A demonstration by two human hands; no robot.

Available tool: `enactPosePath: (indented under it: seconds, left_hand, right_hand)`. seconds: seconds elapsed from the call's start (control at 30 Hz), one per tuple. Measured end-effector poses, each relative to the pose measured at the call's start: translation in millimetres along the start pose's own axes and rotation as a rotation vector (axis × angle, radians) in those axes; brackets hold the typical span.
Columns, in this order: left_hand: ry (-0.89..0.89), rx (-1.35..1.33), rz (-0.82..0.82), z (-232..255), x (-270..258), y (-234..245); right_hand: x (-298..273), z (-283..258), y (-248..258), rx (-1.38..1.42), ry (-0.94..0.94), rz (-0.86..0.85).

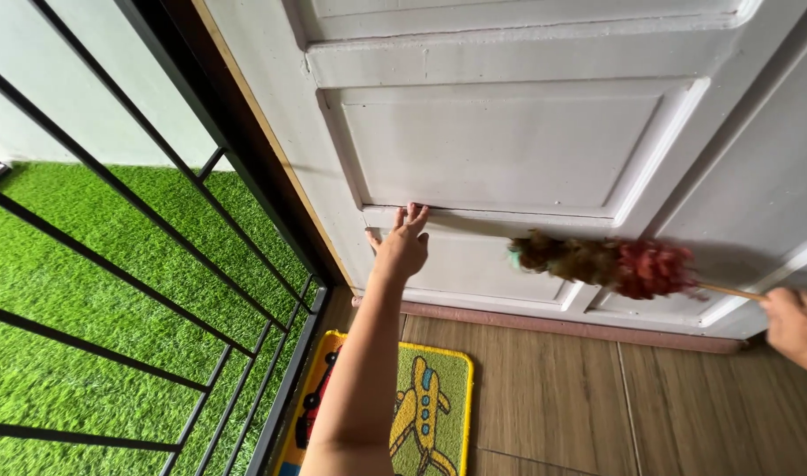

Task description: Cleaning the bottom part of a door with a duster and removing a draft stopper.

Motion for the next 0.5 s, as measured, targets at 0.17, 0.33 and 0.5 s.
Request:
enactPosePath:
  seconds: [0.17,0.33,0.5]
  left_hand:
    - [0.023,-0.196,0.084,-35,13,9]
    - [0.095,-0.018,0.516,-80,13,29]
    - [0.088,0.009,0.624,-82,-1,37]
  right_hand:
    - [80,-186,72,0.136,-0.568,-0.544]
    - [91,-302,34,-0.035,-0.218,-0.782]
    - [96,-389,3,0.036,0.124,-0.586]
Point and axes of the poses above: each hand's wrist, its own x-axis towards the middle knuckle, its own y-axis out of the back of the hand, z = x × y, the point moved 5 cm from there along x, towards the middle knuckle, and after that the axes turned 1 degree about -x, right-handed, at the moved point
